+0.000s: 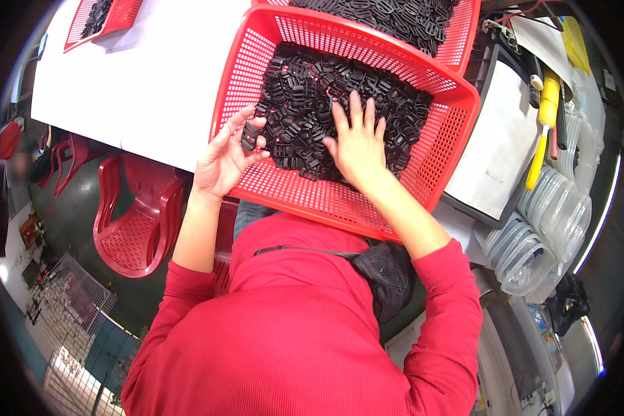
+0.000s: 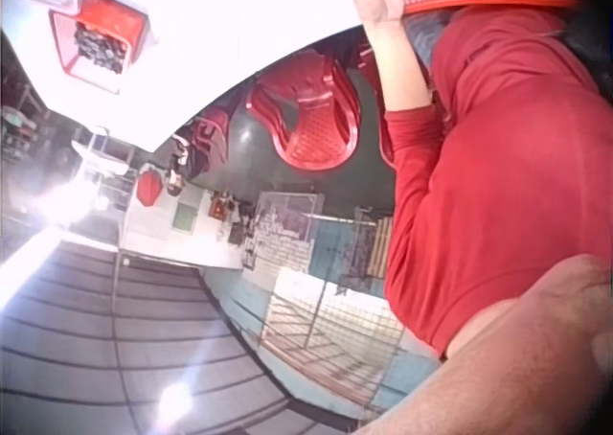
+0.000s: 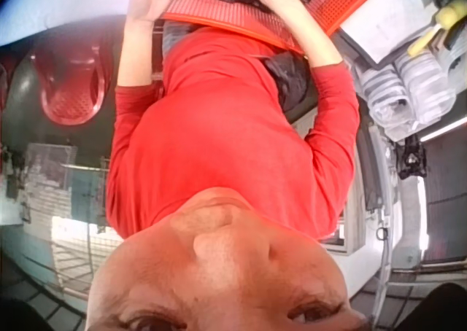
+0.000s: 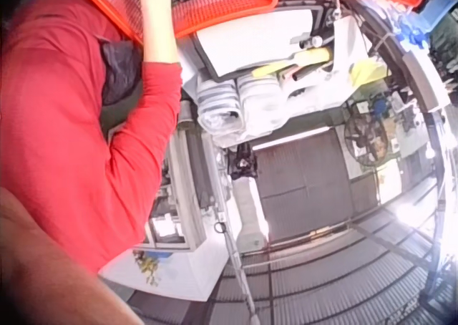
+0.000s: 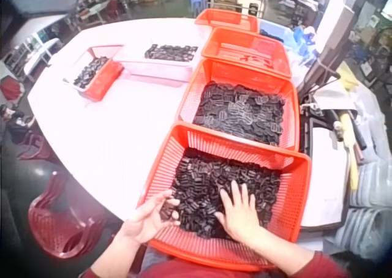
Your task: The person walks to a table, opens a plastic bag, and removes small black components. They then sort the components by hand into red baskets on the table.
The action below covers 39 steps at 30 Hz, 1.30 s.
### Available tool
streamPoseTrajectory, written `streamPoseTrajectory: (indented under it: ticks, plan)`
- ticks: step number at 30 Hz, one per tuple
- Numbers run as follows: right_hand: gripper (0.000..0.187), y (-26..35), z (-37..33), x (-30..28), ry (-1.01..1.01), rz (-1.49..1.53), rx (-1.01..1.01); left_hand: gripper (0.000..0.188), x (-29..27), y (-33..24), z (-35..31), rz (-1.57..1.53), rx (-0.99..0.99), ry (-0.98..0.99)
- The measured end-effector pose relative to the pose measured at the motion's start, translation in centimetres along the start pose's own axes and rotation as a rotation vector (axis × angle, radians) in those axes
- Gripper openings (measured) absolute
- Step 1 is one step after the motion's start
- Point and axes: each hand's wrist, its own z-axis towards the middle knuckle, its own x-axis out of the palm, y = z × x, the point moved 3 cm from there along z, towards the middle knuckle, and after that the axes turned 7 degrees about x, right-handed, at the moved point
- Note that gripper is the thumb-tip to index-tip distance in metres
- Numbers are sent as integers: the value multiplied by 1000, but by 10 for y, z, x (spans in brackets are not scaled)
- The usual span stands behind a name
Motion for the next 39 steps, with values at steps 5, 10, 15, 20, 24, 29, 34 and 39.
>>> streamPoseTrajectory:
  ticks: [5, 10, 15, 20, 24, 29, 34, 39]
  plan:
    - [61, 12, -48, 2, 196, 37, -125, 58, 0, 1, 1, 24, -23, -4]
    - [50, 13, -36, -7, 10, 141, -251, 57, 1, 1, 1, 21, -30, -7]
    - [59, -11, 32, -14, -291, 43, -45, 57, 1, 0, 1, 20, -13, -22]
    - [61, 10, 31, 7, -135, 68, -122, 57, 1, 0, 1, 20, 5, -35]
    - [56, 1, 31, 5, -212, 44, -39, 56, 0, 0, 0, 18, 13, -34]
    - [21, -7, 33, -10, -408, -45, -83, 55, 1, 0, 1, 31, 8, -30]
    - [21, 12, 61, -16, -452, 95, -129, 55, -2, 0, 1, 25, 17, -14]
    - [25, 29, 88, -7, -318, 51, -59, 55, 2, 1, 5, 69, 15, -94]
